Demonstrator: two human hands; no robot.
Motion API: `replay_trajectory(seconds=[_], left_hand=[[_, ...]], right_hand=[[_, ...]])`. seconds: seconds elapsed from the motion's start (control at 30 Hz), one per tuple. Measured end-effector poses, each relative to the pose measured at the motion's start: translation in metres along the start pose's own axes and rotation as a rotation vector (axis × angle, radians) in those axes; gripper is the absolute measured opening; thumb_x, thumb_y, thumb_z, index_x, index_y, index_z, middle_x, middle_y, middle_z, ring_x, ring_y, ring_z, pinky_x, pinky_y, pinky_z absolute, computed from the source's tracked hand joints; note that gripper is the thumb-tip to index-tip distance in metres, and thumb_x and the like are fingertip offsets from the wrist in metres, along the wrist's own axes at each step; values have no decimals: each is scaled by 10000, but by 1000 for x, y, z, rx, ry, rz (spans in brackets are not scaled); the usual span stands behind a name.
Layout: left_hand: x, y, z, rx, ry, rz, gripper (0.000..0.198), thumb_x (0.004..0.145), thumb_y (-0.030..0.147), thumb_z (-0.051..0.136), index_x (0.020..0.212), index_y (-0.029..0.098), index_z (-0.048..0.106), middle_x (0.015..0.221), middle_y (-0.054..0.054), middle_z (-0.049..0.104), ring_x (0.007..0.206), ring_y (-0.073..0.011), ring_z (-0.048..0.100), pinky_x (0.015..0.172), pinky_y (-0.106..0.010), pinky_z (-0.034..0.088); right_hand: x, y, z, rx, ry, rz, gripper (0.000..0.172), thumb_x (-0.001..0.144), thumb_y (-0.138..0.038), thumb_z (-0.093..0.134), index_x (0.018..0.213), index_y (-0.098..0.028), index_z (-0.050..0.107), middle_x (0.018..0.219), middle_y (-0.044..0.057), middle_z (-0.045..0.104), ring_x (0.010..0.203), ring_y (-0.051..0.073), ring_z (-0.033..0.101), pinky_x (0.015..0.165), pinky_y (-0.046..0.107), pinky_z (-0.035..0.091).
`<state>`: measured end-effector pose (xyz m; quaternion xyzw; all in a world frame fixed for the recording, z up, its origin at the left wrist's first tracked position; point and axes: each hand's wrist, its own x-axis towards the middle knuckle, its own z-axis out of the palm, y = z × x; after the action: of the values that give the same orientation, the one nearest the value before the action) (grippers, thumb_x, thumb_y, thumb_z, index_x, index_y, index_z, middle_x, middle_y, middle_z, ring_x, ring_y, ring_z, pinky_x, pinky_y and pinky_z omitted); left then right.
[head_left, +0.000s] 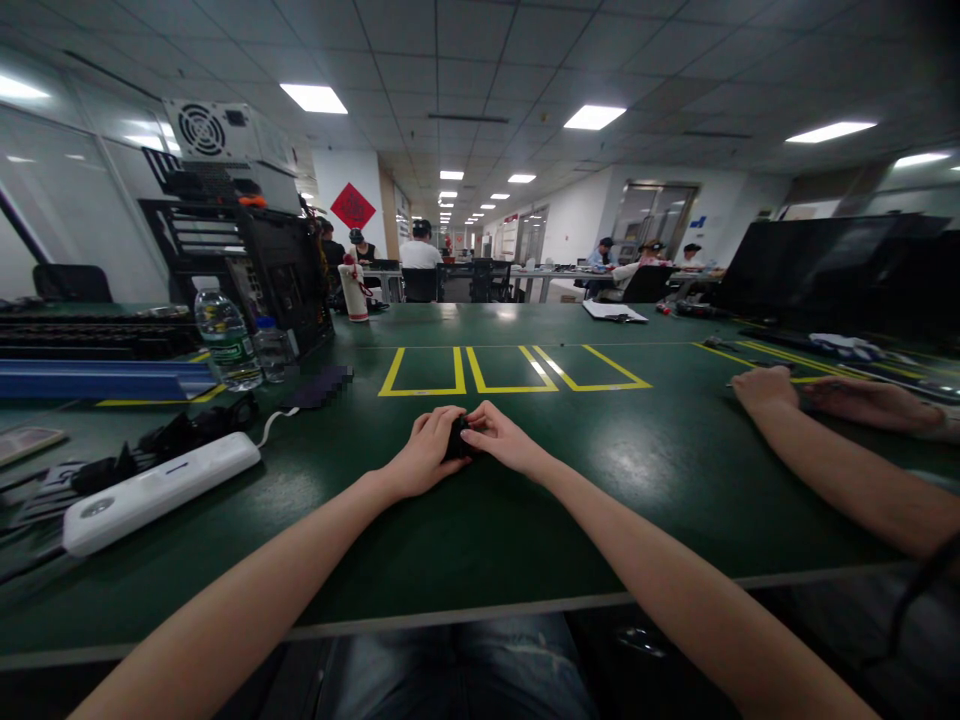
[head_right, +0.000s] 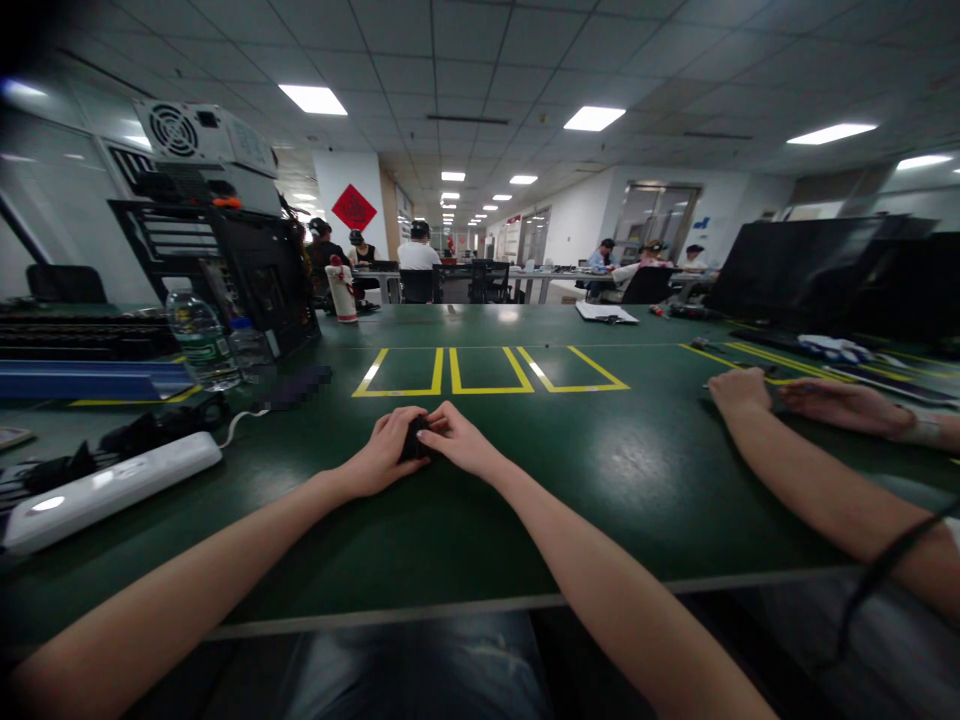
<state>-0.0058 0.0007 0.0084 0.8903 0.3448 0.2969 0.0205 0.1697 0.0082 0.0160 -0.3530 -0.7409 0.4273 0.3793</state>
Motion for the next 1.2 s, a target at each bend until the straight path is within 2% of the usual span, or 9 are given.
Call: replay_trajectory(seconds=[0.3, 0.43, 0.57, 0.83, 1.03, 1.2], left_hand=[[1, 1, -3, -13, -23, -4, 557, 722, 265, 554, 1188, 221, 251, 1192, -88, 377, 1119, -241, 360, 948, -474, 246], [1, -1, 2, -4, 16, -10, 570, 703, 261, 573, 1176, 208, 259, 1176, -90, 387, 1118, -238, 359, 948, -457, 252], [1, -1, 3, -2, 16, 1, 554, 709, 258, 565, 1169, 203, 262, 1171, -94, 389, 1118, -234, 359, 948, -455, 249], [1, 0, 0, 2, 5, -2, 565, 711, 259, 565, 1180, 215, 252, 1184, -87, 382, 1116, -231, 364, 957, -462, 238], [1, 1, -2, -11, -10, -3, 553, 717, 261, 558, 1178, 222, 257, 1182, -84, 384, 1117, -236, 366, 952, -467, 249], [1, 2, -4, -20, -15, -7, 560, 718, 269, 558, 1185, 218, 252, 1182, -87, 383, 1120, -243, 362, 953, -474, 243]], right_hand=[[1, 2, 1, 42, -18, 48, 313, 719, -329, 542, 979, -188, 440, 938, 37, 500, 875, 158, 509, 793, 379, 420], [3, 4, 1, 59, -46, 7, 270, 704, -308, 563, 911, -178, 449, 902, 25, 498, 869, 151, 506, 796, 370, 423], [1, 2, 1, 87, -72, -35, 304, 654, -276, 616, 877, -191, 427, 903, 10, 485, 901, 149, 491, 792, 350, 433], [1, 3, 2, 25, -23, -25, 224, 738, -357, 509, 884, -199, 445, 893, 12, 487, 896, 150, 489, 787, 348, 427], [2, 6, 1, 37, -25, 17, 305, 731, -329, 526, 992, -208, 425, 945, 29, 491, 891, 160, 503, 793, 372, 424], [1, 4, 0, 45, -54, 15, 278, 705, -301, 560, 928, -190, 436, 934, 25, 487, 909, 163, 499, 807, 381, 426]])
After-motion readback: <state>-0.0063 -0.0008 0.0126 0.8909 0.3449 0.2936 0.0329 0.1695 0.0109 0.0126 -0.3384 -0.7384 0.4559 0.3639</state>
